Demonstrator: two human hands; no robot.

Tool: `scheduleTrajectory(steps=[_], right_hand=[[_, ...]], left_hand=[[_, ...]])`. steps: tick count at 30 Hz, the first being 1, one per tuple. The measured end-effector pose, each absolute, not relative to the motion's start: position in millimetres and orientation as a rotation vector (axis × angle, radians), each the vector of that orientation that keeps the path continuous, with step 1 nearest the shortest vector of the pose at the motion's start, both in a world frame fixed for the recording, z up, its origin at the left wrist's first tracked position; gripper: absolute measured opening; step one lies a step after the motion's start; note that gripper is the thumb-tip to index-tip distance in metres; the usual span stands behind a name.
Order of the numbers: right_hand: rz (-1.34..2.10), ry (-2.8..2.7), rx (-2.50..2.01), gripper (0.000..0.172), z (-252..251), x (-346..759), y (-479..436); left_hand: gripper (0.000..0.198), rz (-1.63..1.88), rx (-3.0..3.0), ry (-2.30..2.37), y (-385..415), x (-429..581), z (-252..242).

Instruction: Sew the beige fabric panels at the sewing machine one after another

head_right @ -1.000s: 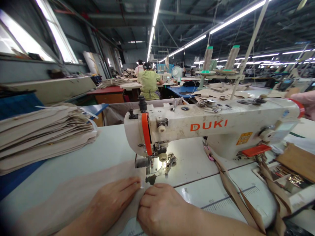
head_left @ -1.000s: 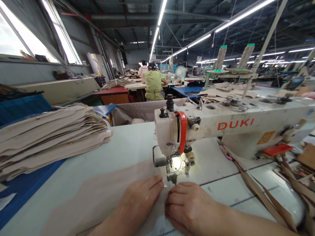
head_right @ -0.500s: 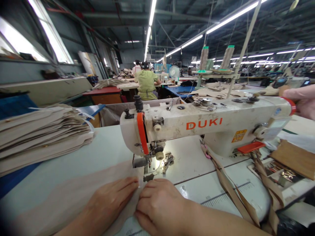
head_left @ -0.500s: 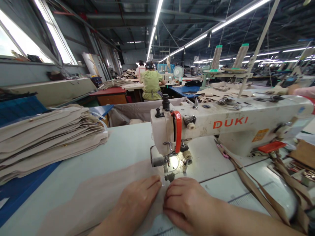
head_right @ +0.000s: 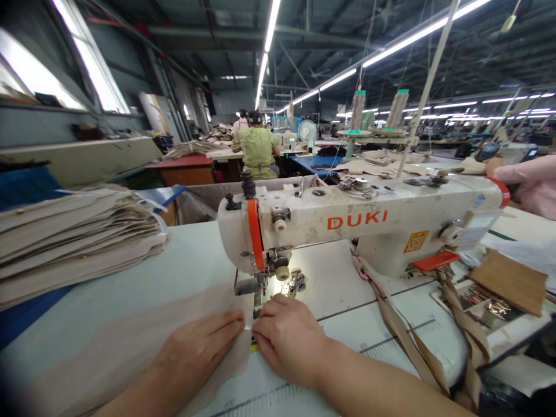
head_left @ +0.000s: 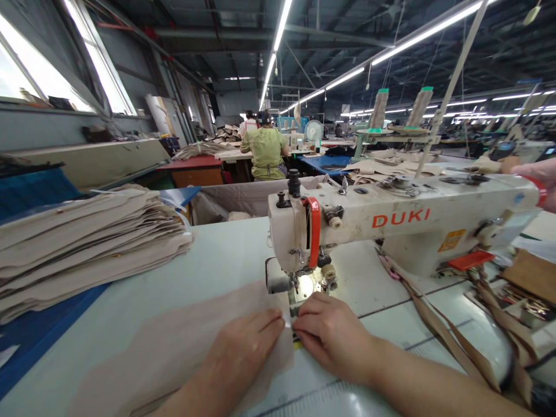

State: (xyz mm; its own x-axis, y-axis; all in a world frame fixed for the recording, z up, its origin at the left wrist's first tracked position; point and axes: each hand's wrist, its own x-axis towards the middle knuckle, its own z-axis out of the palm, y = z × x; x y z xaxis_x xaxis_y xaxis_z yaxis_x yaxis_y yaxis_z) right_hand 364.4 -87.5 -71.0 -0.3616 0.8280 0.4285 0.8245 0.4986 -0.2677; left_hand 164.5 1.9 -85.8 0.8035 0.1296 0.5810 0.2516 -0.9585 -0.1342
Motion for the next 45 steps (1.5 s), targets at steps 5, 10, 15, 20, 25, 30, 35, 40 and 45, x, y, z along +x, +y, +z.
scheduleTrajectory(steps=[5,10,15,20,25,30,35,40,45], right_hand=[[-0.009,-2.235,-1.357,0.021,-73,365,-85],[-0.029,-2.248,-1.368,0.019,-72,364,-84],[-0.013,-2.314,-1.465,0.014,-67,361,-84],[-0.016,-2.378,-1.555,0.010,-63,358,-86],[-0.027,-2.437,-1.560,0.013,-57,358,-85],[-0.125,-2.533,-1.524,0.016,-48,365,-78],[-0.187,-2.558,-1.446,0.012,-46,381,-68],[-0.225,-2.523,-1.418,0.013,-57,390,-64],[-0.244,-2.480,-1.437,0.012,-62,392,-61]], left_hand=[[0.041,-0.865,-2.787,-0.312,2,165,-86],[0.042,-0.890,-2.768,-0.327,0,167,-84],[0.045,-0.849,-2.753,-0.334,-1,168,-83],[0.042,-0.709,-2.764,-0.350,-6,156,-82],[0.037,-0.635,-2.811,-0.392,-9,148,-83],[0.040,-0.609,-2.859,-0.474,-4,158,-88],[0.038,-0.643,-2.892,-0.472,5,173,-89],[0.039,-0.624,-2.873,-0.441,11,180,-88],[0.038,-0.645,-2.920,-0.457,18,183,-90]])
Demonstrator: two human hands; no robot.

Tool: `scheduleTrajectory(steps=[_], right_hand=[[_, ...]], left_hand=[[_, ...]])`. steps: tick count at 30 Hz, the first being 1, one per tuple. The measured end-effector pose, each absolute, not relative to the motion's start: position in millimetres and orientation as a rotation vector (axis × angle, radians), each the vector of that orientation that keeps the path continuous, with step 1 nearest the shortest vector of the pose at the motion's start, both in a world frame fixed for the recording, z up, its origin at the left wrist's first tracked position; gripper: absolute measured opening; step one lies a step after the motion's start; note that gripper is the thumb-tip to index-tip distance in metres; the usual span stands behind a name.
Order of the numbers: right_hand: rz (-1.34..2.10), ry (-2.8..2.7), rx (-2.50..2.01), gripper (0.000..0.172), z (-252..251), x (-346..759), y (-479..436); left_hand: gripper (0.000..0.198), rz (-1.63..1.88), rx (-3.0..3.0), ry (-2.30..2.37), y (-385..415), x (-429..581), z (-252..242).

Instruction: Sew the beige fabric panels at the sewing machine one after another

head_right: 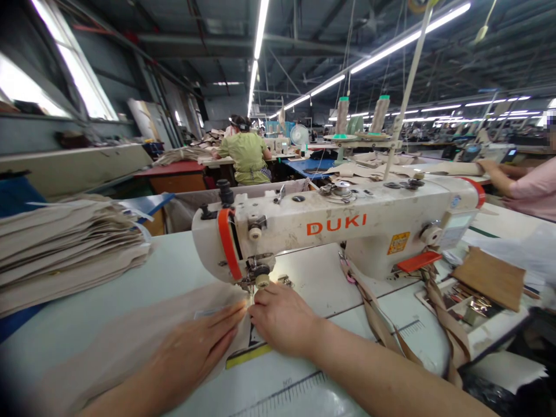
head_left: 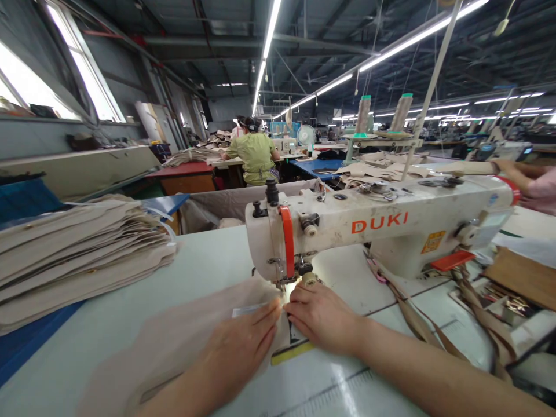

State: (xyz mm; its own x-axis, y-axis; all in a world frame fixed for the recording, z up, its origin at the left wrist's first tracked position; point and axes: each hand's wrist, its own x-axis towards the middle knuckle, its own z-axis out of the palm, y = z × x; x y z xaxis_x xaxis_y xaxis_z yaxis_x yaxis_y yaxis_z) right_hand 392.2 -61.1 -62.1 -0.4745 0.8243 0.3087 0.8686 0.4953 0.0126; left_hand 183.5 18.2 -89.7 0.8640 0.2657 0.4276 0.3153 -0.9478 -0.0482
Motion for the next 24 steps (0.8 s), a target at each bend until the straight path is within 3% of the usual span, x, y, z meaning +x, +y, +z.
scheduleTrajectory(steps=[24], right_hand=[[-0.259,-2.420,-1.441,0.016,-66.3,394.9,-57.2]], left_hand=[[0.039,-0.618,-2.923,-0.460,23.3,189.7,-84.5]])
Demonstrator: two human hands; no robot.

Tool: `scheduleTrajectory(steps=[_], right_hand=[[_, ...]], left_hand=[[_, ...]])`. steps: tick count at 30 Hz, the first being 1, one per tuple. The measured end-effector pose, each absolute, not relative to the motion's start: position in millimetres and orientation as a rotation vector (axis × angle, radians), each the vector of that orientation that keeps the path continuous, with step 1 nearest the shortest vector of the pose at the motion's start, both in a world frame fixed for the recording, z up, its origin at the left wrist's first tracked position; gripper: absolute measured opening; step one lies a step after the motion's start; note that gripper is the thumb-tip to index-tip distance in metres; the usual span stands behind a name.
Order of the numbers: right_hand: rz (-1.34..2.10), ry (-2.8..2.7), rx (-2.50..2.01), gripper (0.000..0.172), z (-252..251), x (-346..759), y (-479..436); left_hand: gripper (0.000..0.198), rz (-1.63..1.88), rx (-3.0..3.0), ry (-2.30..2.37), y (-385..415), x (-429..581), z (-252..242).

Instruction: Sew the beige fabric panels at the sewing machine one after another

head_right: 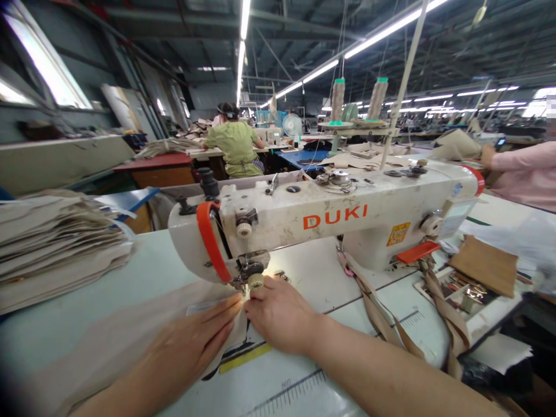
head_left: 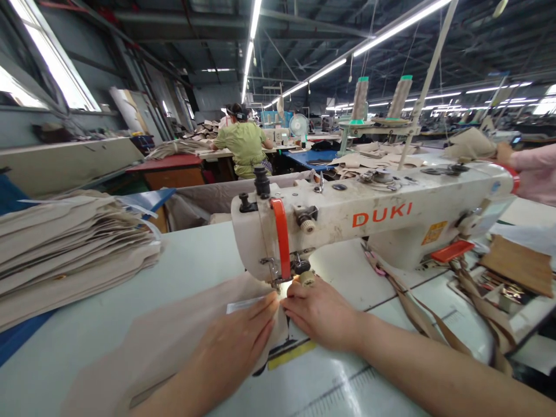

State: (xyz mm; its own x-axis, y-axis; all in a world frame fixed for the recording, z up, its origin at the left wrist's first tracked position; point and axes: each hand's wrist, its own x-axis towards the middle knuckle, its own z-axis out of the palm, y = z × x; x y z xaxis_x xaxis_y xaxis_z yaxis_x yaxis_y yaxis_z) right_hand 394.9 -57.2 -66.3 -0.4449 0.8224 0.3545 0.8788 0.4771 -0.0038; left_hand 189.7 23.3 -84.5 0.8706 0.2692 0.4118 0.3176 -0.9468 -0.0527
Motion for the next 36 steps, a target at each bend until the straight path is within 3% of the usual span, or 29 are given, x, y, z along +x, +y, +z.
scheduleTrajectory(steps=[18,27,32,34,36], right_hand=[[-0.257,-2.394,-1.458,0.015,-65,394,-62],[-0.208,-2.347,-1.224,0.015,-69,393,-69],[-0.172,-2.351,-1.167,0.020,-68,392,-74],[-0.177,-2.346,-1.188,0.022,-68,393,-75],[-0.182,-2.334,-1.195,0.024,-69,394,-75]], left_hand=[[0.036,-0.512,-2.902,-0.596,38,197,-81],[0.035,-0.574,-2.853,-0.469,-12,144,-74],[0.032,-0.881,-2.645,-0.763,-22,111,-52],[0.039,-0.878,-2.585,-0.872,-21,84,-52],[0.057,-0.760,-2.606,-0.912,-23,49,-67]])
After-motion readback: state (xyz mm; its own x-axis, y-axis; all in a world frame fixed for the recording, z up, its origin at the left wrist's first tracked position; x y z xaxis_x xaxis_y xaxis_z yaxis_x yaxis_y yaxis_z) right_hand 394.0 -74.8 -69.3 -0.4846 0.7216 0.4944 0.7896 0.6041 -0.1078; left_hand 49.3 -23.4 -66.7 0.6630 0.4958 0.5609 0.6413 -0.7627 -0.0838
